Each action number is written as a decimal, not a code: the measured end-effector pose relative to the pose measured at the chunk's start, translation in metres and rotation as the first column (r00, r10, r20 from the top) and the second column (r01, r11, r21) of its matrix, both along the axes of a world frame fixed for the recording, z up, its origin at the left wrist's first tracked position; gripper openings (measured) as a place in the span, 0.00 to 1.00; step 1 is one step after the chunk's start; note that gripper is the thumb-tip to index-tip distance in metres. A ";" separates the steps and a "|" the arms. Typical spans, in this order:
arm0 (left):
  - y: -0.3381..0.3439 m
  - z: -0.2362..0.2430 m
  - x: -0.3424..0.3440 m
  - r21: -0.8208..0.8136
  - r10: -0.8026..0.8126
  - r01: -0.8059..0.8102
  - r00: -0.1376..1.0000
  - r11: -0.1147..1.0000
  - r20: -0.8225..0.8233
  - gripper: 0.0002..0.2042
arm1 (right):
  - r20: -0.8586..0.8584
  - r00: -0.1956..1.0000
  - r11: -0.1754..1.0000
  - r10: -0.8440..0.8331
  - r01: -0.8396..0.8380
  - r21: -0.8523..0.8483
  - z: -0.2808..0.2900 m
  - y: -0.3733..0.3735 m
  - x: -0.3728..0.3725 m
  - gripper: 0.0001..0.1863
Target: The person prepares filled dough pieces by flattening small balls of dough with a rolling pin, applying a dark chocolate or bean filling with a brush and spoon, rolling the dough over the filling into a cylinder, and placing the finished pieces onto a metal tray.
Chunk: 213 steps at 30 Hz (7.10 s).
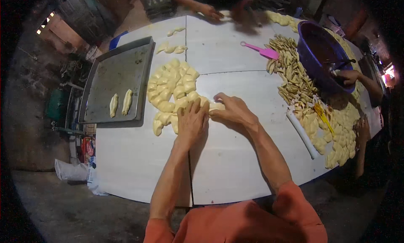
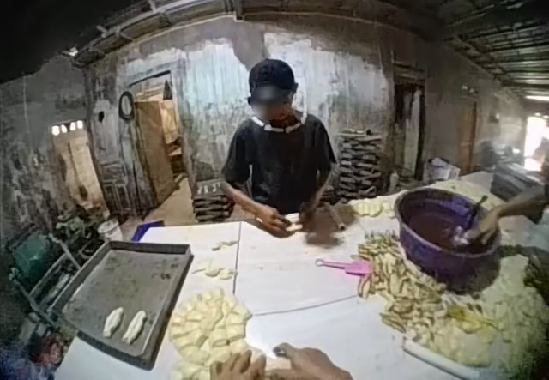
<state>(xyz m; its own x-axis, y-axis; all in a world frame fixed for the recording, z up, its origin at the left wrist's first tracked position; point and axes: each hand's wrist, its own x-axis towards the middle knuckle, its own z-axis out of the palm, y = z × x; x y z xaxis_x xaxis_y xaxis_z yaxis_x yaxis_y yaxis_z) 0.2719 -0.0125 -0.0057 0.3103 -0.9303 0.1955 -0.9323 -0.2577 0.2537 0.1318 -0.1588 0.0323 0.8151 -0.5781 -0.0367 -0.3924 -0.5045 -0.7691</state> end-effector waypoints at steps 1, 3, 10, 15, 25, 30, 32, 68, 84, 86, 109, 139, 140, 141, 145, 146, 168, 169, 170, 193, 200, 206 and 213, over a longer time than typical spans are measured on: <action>-0.001 0.000 -0.002 -0.018 -0.001 0.001 1.000 1.000 -0.001 0.22 | -0.096 0.991 0.992 0.088 -0.096 -0.083 -0.003 -0.005 0.004 0.23; -0.004 -0.005 0.002 -0.043 -0.008 0.010 0.999 0.999 0.045 0.21 | -0.167 0.969 0.962 0.181 -0.210 -0.173 -0.011 -0.008 0.014 0.20; -0.005 -0.021 0.006 -0.030 0.066 -0.063 0.994 0.998 0.087 0.24 | -0.050 0.992 0.896 0.120 -0.087 0.435 0.011 -0.016 -0.042 0.16; -0.013 -0.006 -0.010 0.024 0.075 -0.078 0.990 0.997 0.116 0.21 | -0.080 0.994 0.807 0.069 -0.009 0.590 0.006 -0.019 -0.110 0.16; -0.013 -0.018 -0.002 -0.077 0.090 -0.080 0.986 0.994 0.142 0.20 | 0.007 0.996 0.723 -0.088 0.059 0.688 0.020 -0.011 -0.149 0.16; -0.008 -0.008 -0.008 -0.051 0.069 -0.072 0.996 0.996 -0.062 0.22 | -0.006 0.969 0.879 -0.246 0.220 -0.422 0.002 -0.005 -0.127 0.29; -0.011 -0.010 -0.018 -0.123 0.091 -0.100 0.993 0.987 -0.081 0.23 | 0.013 0.970 0.823 -0.243 0.213 -0.527 0.000 -0.007 -0.106 0.31; -0.032 -0.009 -0.042 -0.205 0.018 0.016 0.987 0.979 0.162 0.25 | 0.050 0.996 0.972 0.075 -0.062 -0.226 -0.021 -0.072 -0.078 0.15; -0.054 0.022 -0.144 -0.159 0.039 -0.129 0.880 0.979 -0.473 0.11 | -0.073 0.992 0.902 -0.098 0.120 0.416 -0.010 -0.044 -0.141 0.10; -0.052 0.030 -0.145 0.043 0.143 -0.154 0.728 0.987 -0.670 0.11 | -0.030 0.984 0.820 -0.178 0.165 0.549 -0.008 -0.040 -0.146 0.16; -0.016 0.035 -0.161 0.049 0.037 -0.146 -0.078 0.988 -0.996 0.20 | 0.153 0.982 0.546 -0.113 -0.067 0.835 0.041 -0.003 -0.180 0.16; 0.029 0.022 -0.134 0.074 0.043 -0.131 -0.227 0.989 -0.973 0.14 | 0.173 0.973 0.843 -0.151 0.036 0.537 0.013 0.056 -0.151 0.05; 0.028 0.024 -0.134 0.075 0.038 -0.158 -0.224 0.985 -0.974 0.14 | 0.185 0.969 0.806 -0.162 0.022 0.591 0.022 0.059 -0.150 0.05; 0.026 0.021 -0.135 0.117 0.070 -0.146 -0.291 0.982 -0.954 0.13 | 0.196 0.965 0.767 -0.175 0.009 0.642 0.029 0.060 -0.150 0.04; 0.037 0.025 -0.132 0.146 0.135 -0.035 -0.221 0.989 -0.966 0.11 | -0.038 0.993 0.645 -0.113 0.103 0.757 0.043 0.048 -0.166 0.06; 0.039 0.021 -0.130 0.149 0.138 -0.033 -0.225 0.988 -0.964 0.11 | -0.043 0.992 0.643 -0.115 0.107 0.759 0.045 0.046 -0.171 0.06; 0.053 0.032 -0.192 -0.049 0.127 -0.323 0.501 0.945 -0.856 0.33 | 0.086 0.996 0.760 -0.003 -0.054 0.647 0.006 0.069 -0.161 0.21; 0.054 0.032 -0.192 0.033 0.165 -0.287 0.448 0.957 -0.879 0.32 | 0.049 0.998 0.727 -0.028 -0.013 0.686 -0.003 0.068 -0.162 0.19; 0.055 0.036 -0.191 0.117 0.212 -0.250 0.394 0.961 -0.894 0.32 | 0.010 0.999 0.689 -0.046 0.024 0.724 -0.007 0.067 -0.163 0.18; 0.123 0.002 -0.189 0.118 -0.040 0.044 0.999 0.992 -0.037 0.27 | -0.262 0.907 0.826 0.329 -0.411 -0.385 -0.039 0.116 -0.210 0.45; 0.127 0.003 -0.189 0.142 -0.091 0.093 0.996 0.985 -0.021 0.37 | -0.228 0.930 0.834 0.287 -0.360 -0.418 -0.025 0.121 -0.213 0.43; 0.134 0.016 -0.193 0.217 -0.168 0.172 0.985 0.961 -0.039 0.36 | -0.219 0.936 0.856 0.277 -0.344 -0.386 -0.023 0.114 -0.224 0.35; 0.125 0.007 -0.219 0.091 -0.148 0.158 0.983 0.983 -0.111 0.36 | -0.089 0.778 0.536 -0.622 0.341 -0.772 -0.044 0.023 -0.298 0.29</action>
